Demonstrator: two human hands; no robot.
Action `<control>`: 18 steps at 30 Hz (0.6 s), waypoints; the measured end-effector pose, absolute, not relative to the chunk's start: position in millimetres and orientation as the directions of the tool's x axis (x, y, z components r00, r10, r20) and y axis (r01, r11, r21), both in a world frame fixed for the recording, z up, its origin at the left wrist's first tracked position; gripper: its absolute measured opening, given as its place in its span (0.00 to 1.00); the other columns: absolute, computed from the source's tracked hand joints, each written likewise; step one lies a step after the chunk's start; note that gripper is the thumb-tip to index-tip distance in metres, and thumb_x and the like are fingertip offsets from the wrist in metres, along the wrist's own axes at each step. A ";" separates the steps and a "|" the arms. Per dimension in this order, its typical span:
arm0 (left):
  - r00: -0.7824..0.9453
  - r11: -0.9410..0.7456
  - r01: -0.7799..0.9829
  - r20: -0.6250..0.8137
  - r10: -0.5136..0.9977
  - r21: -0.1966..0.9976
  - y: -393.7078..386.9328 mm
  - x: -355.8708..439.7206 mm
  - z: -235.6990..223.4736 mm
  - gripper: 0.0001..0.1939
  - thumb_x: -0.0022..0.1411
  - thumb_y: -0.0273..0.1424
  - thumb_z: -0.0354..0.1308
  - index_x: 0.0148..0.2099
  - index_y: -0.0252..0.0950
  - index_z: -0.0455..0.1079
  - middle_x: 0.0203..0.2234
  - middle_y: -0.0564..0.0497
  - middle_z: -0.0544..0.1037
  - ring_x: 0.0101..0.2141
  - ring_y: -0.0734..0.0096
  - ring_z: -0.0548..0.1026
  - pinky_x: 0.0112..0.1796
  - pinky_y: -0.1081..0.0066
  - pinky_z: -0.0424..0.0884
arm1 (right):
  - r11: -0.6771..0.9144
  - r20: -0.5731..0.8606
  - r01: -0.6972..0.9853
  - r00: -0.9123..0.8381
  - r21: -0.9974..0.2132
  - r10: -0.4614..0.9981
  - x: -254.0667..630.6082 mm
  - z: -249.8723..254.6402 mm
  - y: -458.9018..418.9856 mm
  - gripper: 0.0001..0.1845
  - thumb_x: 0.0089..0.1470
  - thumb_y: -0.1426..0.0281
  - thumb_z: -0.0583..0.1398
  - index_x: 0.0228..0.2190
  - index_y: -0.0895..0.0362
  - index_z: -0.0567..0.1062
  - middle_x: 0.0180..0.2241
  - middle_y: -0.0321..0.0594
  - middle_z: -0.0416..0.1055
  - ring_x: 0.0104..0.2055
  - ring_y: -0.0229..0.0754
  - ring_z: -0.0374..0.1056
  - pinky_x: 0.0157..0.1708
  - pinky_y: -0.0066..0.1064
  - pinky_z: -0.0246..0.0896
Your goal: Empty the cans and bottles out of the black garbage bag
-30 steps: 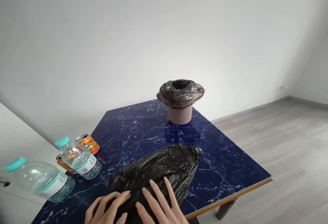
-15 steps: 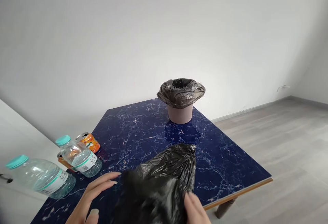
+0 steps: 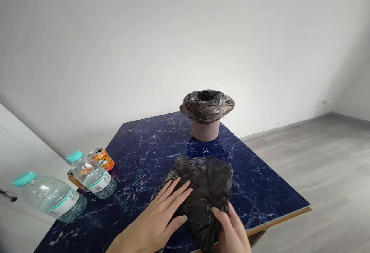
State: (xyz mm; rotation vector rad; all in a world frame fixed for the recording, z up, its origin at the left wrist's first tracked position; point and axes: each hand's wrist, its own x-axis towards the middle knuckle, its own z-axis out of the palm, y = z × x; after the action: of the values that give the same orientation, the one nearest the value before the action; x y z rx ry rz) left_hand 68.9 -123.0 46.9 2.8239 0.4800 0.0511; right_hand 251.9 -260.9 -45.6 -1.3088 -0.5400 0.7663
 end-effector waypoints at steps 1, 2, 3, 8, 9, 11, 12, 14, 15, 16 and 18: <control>0.946 -0.907 0.316 -0.025 0.322 0.279 -121.4 71.2 43.3 0.32 0.80 0.44 0.43 0.80 0.52 0.38 0.77 0.58 0.48 0.75 0.52 0.47 0.70 0.44 0.59 | 0.047 -0.064 -0.135 0.712 -0.990 0.699 253.0 -35.8 -264.7 0.35 0.66 0.49 0.56 0.69 0.49 0.65 0.63 0.46 0.72 0.64 0.61 0.69 0.54 0.49 0.76; 0.949 -0.909 0.311 -0.030 0.315 0.278 -120.0 73.4 39.7 0.31 0.81 0.43 0.42 0.79 0.52 0.40 0.76 0.58 0.48 0.75 0.51 0.46 0.70 0.43 0.58 | 0.017 -0.018 -0.037 0.782 -0.999 0.623 254.0 -24.7 -267.7 0.37 0.66 0.50 0.57 0.71 0.47 0.61 0.68 0.45 0.66 0.68 0.63 0.64 0.58 0.52 0.73; 0.951 -0.913 0.304 -0.026 0.309 0.273 -118.9 75.9 36.4 0.30 0.81 0.43 0.42 0.79 0.52 0.43 0.76 0.58 0.48 0.75 0.50 0.46 0.71 0.43 0.57 | -0.005 0.094 0.116 0.831 -0.993 0.548 254.4 -13.3 -269.3 0.38 0.66 0.52 0.57 0.72 0.47 0.59 0.71 0.45 0.60 0.71 0.65 0.58 0.62 0.56 0.68; 0.978 -0.961 0.185 0.061 0.201 0.207 -112.5 93.9 26.4 0.30 0.80 0.36 0.46 0.79 0.47 0.46 0.76 0.53 0.51 0.75 0.51 0.46 0.72 0.44 0.51 | 0.063 0.662 0.820 0.411 -0.569 0.627 238.4 15.2 -245.6 0.35 0.69 0.65 0.55 0.73 0.46 0.54 0.74 0.43 0.51 0.75 0.62 0.48 0.69 0.64 0.54; 0.984 -0.972 0.139 0.082 0.157 0.192 -110.5 97.3 25.0 0.32 0.79 0.35 0.48 0.79 0.46 0.44 0.76 0.52 0.51 0.75 0.52 0.46 0.73 0.45 0.49 | 0.081 0.661 0.876 0.295 -0.475 0.690 232.9 11.9 -235.7 0.36 0.70 0.66 0.54 0.74 0.46 0.51 0.75 0.42 0.50 0.76 0.62 0.45 0.70 0.65 0.52; 0.991 -0.985 0.047 0.112 0.066 0.168 -106.0 101.9 21.7 0.35 0.78 0.34 0.50 0.80 0.45 0.43 0.76 0.49 0.53 0.75 0.51 0.46 0.73 0.44 0.45 | 0.062 0.598 0.941 0.160 -0.333 0.786 224.3 -1.7 -215.4 0.36 0.71 0.62 0.51 0.75 0.49 0.50 0.75 0.43 0.49 0.77 0.65 0.39 0.70 0.70 0.48; 0.992 -0.986 0.014 0.117 0.034 0.165 -104.0 102.7 19.8 0.35 0.77 0.34 0.51 0.80 0.44 0.44 0.75 0.48 0.55 0.75 0.51 0.46 0.73 0.43 0.44 | 0.030 0.551 0.956 0.143 -0.293 0.822 222.3 -10.6 -206.3 0.34 0.72 0.60 0.50 0.74 0.50 0.52 0.75 0.44 0.49 0.78 0.66 0.37 0.69 0.72 0.45; 0.994 -0.984 -0.008 0.111 0.012 0.179 -101.5 100.6 15.7 0.33 0.77 0.34 0.51 0.78 0.41 0.50 0.73 0.45 0.61 0.74 0.50 0.52 0.73 0.44 0.43 | -0.043 0.441 0.964 0.160 -0.264 0.883 224.7 -29.3 -192.2 0.33 0.73 0.56 0.47 0.73 0.52 0.58 0.75 0.47 0.50 0.77 0.69 0.34 0.69 0.75 0.41; 0.994 -0.981 -0.003 0.109 0.018 0.194 -101.1 97.9 14.1 0.30 0.77 0.34 0.51 0.77 0.39 0.54 0.70 0.43 0.66 0.72 0.51 0.58 0.73 0.45 0.45 | -0.068 0.386 0.961 0.172 -0.268 0.906 229.2 -38.0 -187.4 0.33 0.73 0.54 0.46 0.72 0.52 0.60 0.74 0.49 0.51 0.77 0.69 0.35 0.68 0.76 0.40; 0.993 -0.977 0.007 0.114 0.032 0.213 -100.9 94.2 13.2 0.28 0.77 0.34 0.51 0.74 0.38 0.60 0.67 0.43 0.72 0.70 0.52 0.64 0.73 0.47 0.47 | -0.077 0.337 0.956 0.175 -0.284 0.925 235.5 -45.8 -184.0 0.33 0.73 0.54 0.45 0.72 0.52 0.61 0.74 0.50 0.51 0.77 0.69 0.36 0.68 0.75 0.41; 0.988 -0.967 0.015 0.147 0.054 0.254 -100.1 84.8 14.2 0.22 0.77 0.35 0.52 0.68 0.38 0.69 0.59 0.45 0.80 0.65 0.55 0.71 0.73 0.49 0.50 | -0.057 0.275 0.936 0.159 -0.347 0.948 252.1 -58.0 -179.8 0.33 0.74 0.53 0.45 0.72 0.53 0.60 0.74 0.50 0.50 0.77 0.66 0.37 0.68 0.72 0.45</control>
State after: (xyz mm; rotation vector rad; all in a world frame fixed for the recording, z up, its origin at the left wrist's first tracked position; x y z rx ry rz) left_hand 84.8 -100.1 14.2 2.8772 0.0515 0.2229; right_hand 252.1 -179.8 -58.0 -2.0023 -1.7860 0.0368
